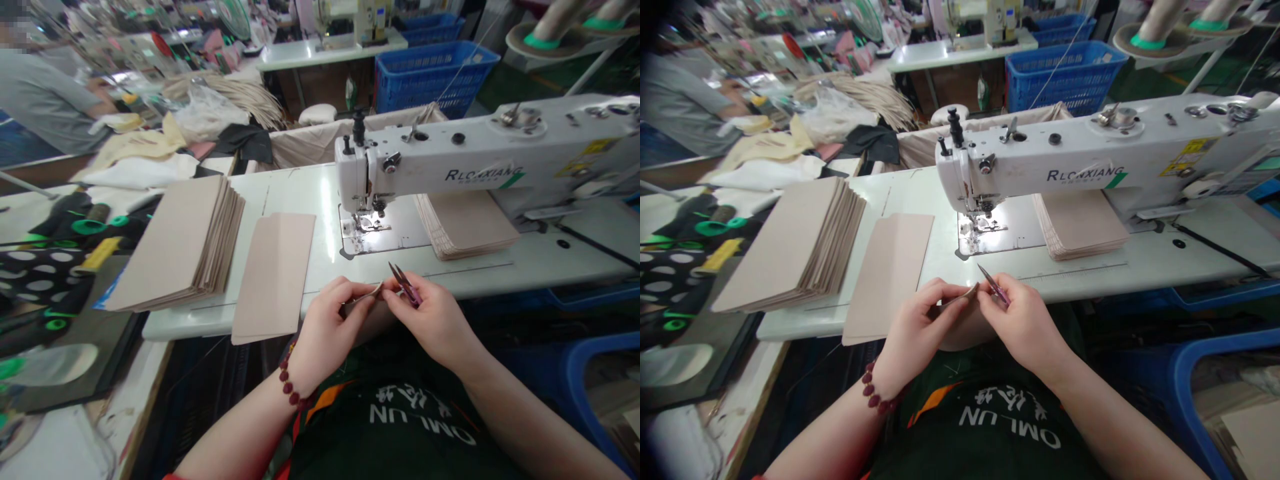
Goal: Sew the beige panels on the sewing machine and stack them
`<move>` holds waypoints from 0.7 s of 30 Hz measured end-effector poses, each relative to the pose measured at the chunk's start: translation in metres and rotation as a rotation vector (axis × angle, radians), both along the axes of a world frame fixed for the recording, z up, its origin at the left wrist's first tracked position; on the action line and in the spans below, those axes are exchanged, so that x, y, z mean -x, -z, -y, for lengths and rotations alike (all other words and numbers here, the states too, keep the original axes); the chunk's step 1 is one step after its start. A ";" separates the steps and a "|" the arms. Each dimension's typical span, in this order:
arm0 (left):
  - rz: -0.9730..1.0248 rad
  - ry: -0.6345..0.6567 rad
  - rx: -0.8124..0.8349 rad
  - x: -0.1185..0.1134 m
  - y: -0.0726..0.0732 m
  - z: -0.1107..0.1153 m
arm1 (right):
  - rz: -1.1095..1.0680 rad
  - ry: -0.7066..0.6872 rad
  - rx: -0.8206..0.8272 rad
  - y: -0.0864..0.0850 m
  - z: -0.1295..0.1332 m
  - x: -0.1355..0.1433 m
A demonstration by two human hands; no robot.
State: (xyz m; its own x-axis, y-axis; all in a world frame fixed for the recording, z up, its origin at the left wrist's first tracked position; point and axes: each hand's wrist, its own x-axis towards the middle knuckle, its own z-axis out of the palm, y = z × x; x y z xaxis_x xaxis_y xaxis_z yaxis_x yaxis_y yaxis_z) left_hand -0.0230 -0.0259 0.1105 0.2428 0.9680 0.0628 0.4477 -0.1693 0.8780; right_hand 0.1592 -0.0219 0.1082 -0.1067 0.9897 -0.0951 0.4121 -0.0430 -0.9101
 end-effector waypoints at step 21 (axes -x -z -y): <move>0.639 0.037 0.622 0.003 0.009 -0.016 | -0.114 -0.037 -0.002 -0.001 -0.005 -0.007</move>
